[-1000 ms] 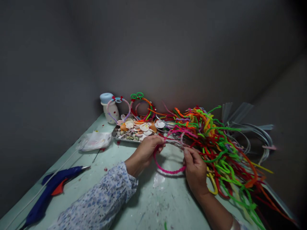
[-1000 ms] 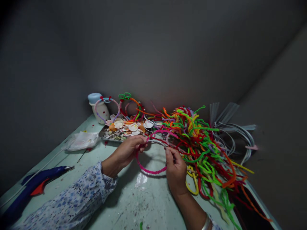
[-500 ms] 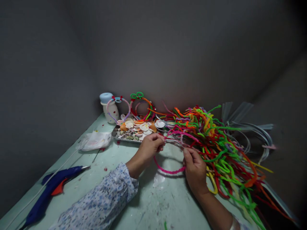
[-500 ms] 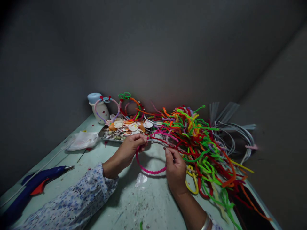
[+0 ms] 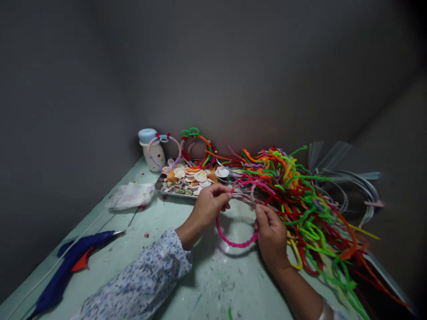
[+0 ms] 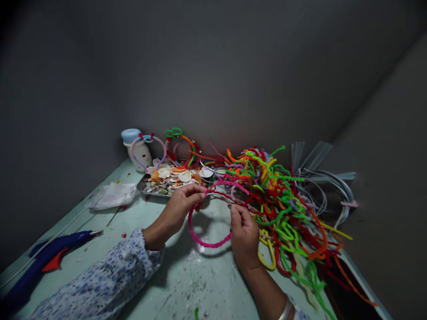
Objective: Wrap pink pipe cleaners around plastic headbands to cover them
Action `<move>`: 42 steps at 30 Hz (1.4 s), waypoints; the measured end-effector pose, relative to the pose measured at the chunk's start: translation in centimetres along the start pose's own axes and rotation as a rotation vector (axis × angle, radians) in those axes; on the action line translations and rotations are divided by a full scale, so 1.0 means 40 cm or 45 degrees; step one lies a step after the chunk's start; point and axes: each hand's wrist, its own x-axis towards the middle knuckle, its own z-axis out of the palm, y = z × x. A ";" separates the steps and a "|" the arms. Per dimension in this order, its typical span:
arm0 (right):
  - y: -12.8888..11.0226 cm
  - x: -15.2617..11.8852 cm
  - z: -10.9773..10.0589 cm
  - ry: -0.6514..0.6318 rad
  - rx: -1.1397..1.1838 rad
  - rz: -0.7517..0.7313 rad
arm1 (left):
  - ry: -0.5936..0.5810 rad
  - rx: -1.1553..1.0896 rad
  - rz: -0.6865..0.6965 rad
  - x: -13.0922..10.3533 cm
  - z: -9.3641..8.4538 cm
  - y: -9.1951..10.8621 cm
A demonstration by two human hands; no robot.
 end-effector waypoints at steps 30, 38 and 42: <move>0.025 0.003 -0.010 -0.022 -0.012 -0.069 | 0.123 0.250 0.176 -0.004 0.007 -0.014; 0.006 0.001 -0.002 0.000 0.050 0.047 | 0.074 0.236 0.153 0.002 0.006 -0.020; 0.003 0.001 0.003 -0.011 0.105 0.046 | 0.068 0.296 0.217 -0.001 0.009 -0.020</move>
